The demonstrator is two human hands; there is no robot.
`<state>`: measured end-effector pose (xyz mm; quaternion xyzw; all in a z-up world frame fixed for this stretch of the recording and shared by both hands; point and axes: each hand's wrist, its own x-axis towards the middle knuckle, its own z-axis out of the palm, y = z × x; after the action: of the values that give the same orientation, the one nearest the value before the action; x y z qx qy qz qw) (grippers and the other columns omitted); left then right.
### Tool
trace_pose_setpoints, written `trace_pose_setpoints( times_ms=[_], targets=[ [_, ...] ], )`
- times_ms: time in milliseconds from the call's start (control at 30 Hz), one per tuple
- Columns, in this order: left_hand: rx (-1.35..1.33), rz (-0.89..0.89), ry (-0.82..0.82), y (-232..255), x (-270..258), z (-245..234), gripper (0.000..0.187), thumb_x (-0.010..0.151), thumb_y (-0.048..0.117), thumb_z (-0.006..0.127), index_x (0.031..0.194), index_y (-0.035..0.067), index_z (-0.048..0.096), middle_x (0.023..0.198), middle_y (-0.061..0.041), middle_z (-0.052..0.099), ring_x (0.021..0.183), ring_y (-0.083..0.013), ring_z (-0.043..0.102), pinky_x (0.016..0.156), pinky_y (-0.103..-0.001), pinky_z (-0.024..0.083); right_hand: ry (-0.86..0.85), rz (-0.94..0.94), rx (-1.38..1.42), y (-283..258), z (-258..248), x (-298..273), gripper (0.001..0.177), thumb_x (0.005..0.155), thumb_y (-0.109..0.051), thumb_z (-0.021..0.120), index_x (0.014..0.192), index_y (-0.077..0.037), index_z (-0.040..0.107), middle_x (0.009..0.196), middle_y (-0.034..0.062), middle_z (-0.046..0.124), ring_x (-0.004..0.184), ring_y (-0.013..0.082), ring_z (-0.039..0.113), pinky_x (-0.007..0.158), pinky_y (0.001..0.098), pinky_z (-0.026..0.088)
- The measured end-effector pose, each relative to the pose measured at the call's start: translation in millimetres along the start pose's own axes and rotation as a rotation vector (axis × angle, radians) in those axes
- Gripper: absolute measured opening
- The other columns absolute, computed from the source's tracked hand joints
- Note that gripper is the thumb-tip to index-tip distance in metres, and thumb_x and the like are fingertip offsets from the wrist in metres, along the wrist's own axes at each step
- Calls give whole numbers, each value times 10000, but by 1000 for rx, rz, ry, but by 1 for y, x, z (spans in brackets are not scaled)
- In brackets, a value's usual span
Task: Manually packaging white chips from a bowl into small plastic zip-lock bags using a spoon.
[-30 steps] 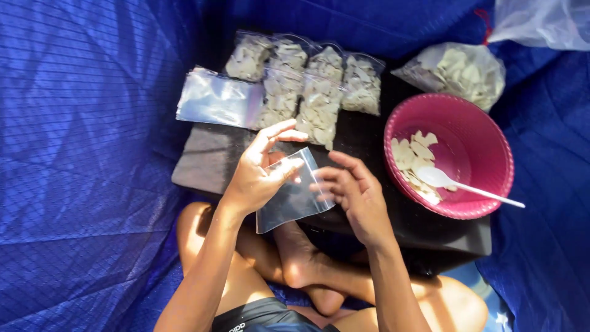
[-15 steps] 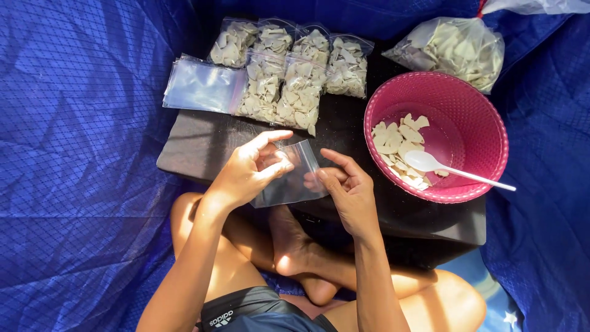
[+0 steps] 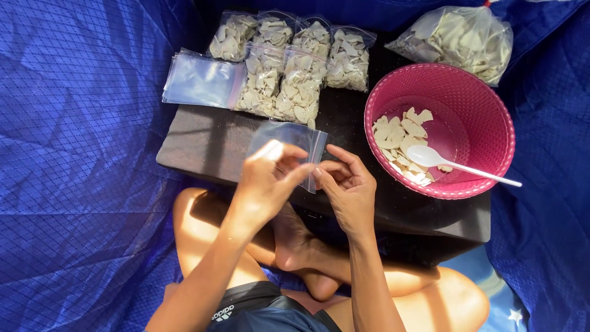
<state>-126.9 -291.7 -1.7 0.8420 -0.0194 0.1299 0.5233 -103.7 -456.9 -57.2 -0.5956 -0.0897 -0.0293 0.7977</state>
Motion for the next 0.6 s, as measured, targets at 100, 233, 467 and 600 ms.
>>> trace_pose_setpoints(
  times_ms=[100,233,467,600],
  targets=[
    [-318,-131,0,-25,-4,25,370,821,291,856,1079,65,719,897,-103,709,772,-174,756,649,-261,623,-30,-32,-18,-6,5,-2,527,908,15,727,1404,37,549,981,212,760,830,178,729,733,297,648],
    [-401,-204,-21,-26,-5,26,339,857,306,823,1066,49,752,876,-129,747,791,-185,775,679,-290,646,-39,-51,-68,-8,7,-3,475,966,7,655,1423,36,526,966,191,758,797,177,724,720,309,652],
    [-433,-270,-134,-25,-8,15,186,943,195,708,1068,83,787,826,-138,778,798,-125,714,736,-303,644,-14,-64,-148,-1,11,-1,376,1004,3,584,1378,39,566,872,152,678,744,171,680,667,296,656],
    [-367,-193,-77,-33,-5,11,152,904,207,760,1004,104,810,746,-88,753,684,-110,721,629,-240,618,-54,-129,-215,-10,18,-1,275,988,-19,632,1253,44,672,991,174,677,843,196,695,763,329,655]
  ],
)
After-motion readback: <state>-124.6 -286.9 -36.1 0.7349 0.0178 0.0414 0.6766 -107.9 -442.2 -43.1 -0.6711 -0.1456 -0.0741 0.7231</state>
